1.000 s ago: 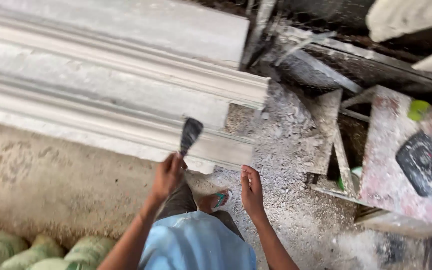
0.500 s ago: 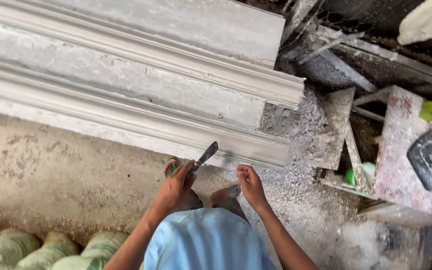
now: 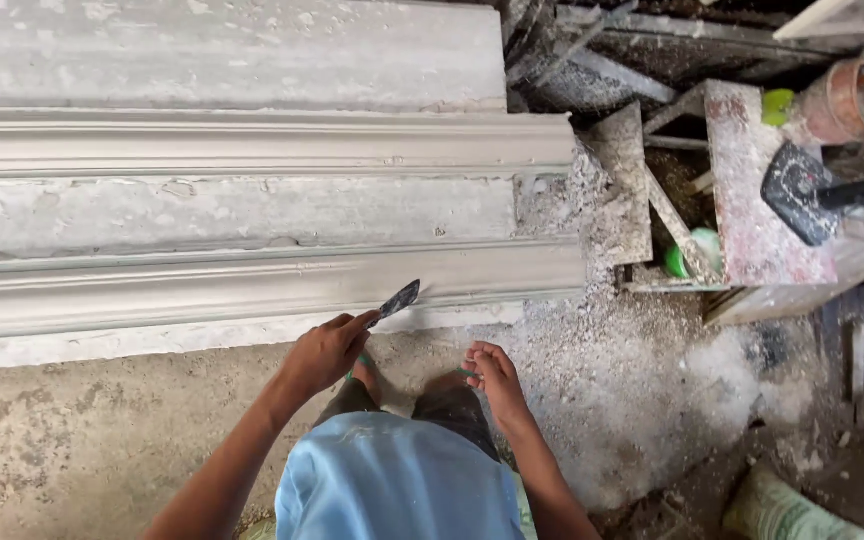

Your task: The person scrapes dust and residue from several white decorative moldings using a metal scraper. They work along the grooves and edges of each piece, moving from one molding to the next on a workbench.

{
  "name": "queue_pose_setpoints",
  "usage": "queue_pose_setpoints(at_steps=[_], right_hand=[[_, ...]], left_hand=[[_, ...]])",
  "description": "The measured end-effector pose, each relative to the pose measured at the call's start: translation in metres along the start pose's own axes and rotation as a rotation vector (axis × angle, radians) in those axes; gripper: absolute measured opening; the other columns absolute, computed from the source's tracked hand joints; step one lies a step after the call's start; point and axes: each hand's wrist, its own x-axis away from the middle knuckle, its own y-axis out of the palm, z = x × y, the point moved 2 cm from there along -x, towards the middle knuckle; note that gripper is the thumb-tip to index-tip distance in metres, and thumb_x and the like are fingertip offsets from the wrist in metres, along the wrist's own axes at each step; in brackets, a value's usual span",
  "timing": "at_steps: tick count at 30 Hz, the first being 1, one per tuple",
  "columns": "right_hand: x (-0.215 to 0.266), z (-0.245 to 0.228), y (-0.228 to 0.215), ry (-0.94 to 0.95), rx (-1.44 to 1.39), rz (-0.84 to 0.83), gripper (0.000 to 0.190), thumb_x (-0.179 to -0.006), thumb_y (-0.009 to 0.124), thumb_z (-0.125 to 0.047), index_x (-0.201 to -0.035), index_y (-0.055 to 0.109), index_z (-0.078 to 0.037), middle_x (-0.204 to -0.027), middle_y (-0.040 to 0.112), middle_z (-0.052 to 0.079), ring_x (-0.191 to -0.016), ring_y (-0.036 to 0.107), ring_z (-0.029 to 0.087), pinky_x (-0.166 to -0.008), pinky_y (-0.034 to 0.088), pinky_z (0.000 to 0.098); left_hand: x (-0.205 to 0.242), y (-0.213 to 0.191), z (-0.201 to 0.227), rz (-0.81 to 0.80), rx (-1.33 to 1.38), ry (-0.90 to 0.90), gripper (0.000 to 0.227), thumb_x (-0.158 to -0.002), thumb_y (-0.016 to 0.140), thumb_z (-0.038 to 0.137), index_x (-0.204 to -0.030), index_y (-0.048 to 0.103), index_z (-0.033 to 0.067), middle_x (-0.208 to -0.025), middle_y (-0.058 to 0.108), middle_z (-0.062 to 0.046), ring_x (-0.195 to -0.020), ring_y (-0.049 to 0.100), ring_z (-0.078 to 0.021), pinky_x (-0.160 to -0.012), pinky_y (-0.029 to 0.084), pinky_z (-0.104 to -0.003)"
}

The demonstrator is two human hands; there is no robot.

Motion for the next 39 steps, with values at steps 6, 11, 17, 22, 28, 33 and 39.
queue_pose_setpoints(at_steps=[6, 11, 17, 22, 28, 33, 39], right_hand=[[0.010, 0.003, 0.015, -0.024, 0.036, -0.075, 0.043, -0.111, 0.044, -0.027, -0.144, 0.046, 0.002, -0.137, 0.053, 0.025, -0.135, 0.053, 0.043, -0.107, 0.047, 0.0579], [0.007, 0.010, 0.024, 0.008, -0.002, -0.006, 0.041, -0.110, 0.048, -0.026, -0.141, 0.051, -0.001, -0.133, 0.057, 0.022, -0.129, 0.059, 0.038, -0.100, 0.051, 0.0514], [0.010, 0.006, 0.034, 0.022, -0.012, 0.043, 0.039, -0.107, 0.052, -0.029, -0.137, 0.056, -0.005, -0.131, 0.061, 0.018, -0.124, 0.064, 0.034, -0.098, 0.053, 0.0466], [0.010, 0.008, 0.031, 0.003, -0.017, 0.058, 0.037, -0.107, 0.051, -0.027, -0.137, 0.057, -0.006, -0.133, 0.062, 0.022, -0.126, 0.063, 0.037, -0.099, 0.052, 0.0504], [0.007, 0.007, 0.027, 0.020, -0.048, 0.115, 0.034, -0.104, 0.055, -0.029, -0.132, 0.061, -0.010, -0.127, 0.067, 0.014, -0.118, 0.068, 0.029, -0.095, 0.054, 0.0445], [0.005, 0.004, 0.021, 0.017, -0.063, 0.130, 0.035, -0.104, 0.054, -0.027, -0.133, 0.061, -0.009, -0.129, 0.066, 0.017, -0.120, 0.067, 0.031, -0.095, 0.054, 0.0459], [0.002, 0.003, 0.008, 0.010, -0.080, 0.130, 0.034, -0.105, 0.053, -0.026, -0.134, 0.060, -0.009, -0.130, 0.065, 0.019, -0.122, 0.066, 0.033, -0.096, 0.053, 0.0477]], left_hand=[[-0.002, 0.005, -0.023, -0.055, -0.023, -0.030, 0.041, -0.101, 0.050, 0.026, -0.142, 0.054, 0.0295, -0.106, 0.072, -0.012, -0.086, 0.072, -0.0459, -0.075, 0.061, -0.060], [-0.009, 0.016, -0.025, -0.089, -0.048, -0.020, 0.042, -0.102, 0.047, 0.027, -0.143, 0.052, 0.0355, -0.105, 0.071, -0.010, -0.082, 0.072, -0.0457, -0.074, 0.061, -0.059], [-0.018, 0.031, -0.010, -0.043, -0.097, 0.012, 0.041, -0.102, 0.047, 0.026, -0.142, 0.052, 0.0347, -0.100, 0.071, -0.009, -0.076, 0.073, -0.0437, -0.068, 0.062, -0.057], [-0.022, 0.037, 0.005, -0.038, -0.102, 0.044, 0.039, -0.102, 0.048, 0.024, -0.140, 0.052, 0.0288, -0.101, 0.070, -0.013, -0.072, 0.073, -0.0454, -0.064, 0.062, -0.059], [-0.031, 0.049, 0.016, -0.038, -0.105, 0.077, 0.037, -0.102, 0.047, 0.023, -0.138, 0.053, 0.0256, -0.100, 0.070, -0.014, -0.071, 0.073, -0.0468, -0.061, 0.062, -0.060], [-0.041, 0.060, 0.034, -0.019, -0.079, 0.083, 0.037, -0.101, 0.045, 0.021, -0.137, 0.054, 0.0237, -0.099, 0.070, -0.017, -0.071, 0.073, -0.0481, -0.060, 0.061, -0.060], [-0.056, 0.080, 0.052, 0.010, -0.132, 0.077, 0.041, -0.100, 0.047, 0.023, -0.140, 0.054, 0.0285, -0.098, 0.069, -0.014, -0.068, 0.073, -0.0477, -0.059, 0.061, -0.060]])
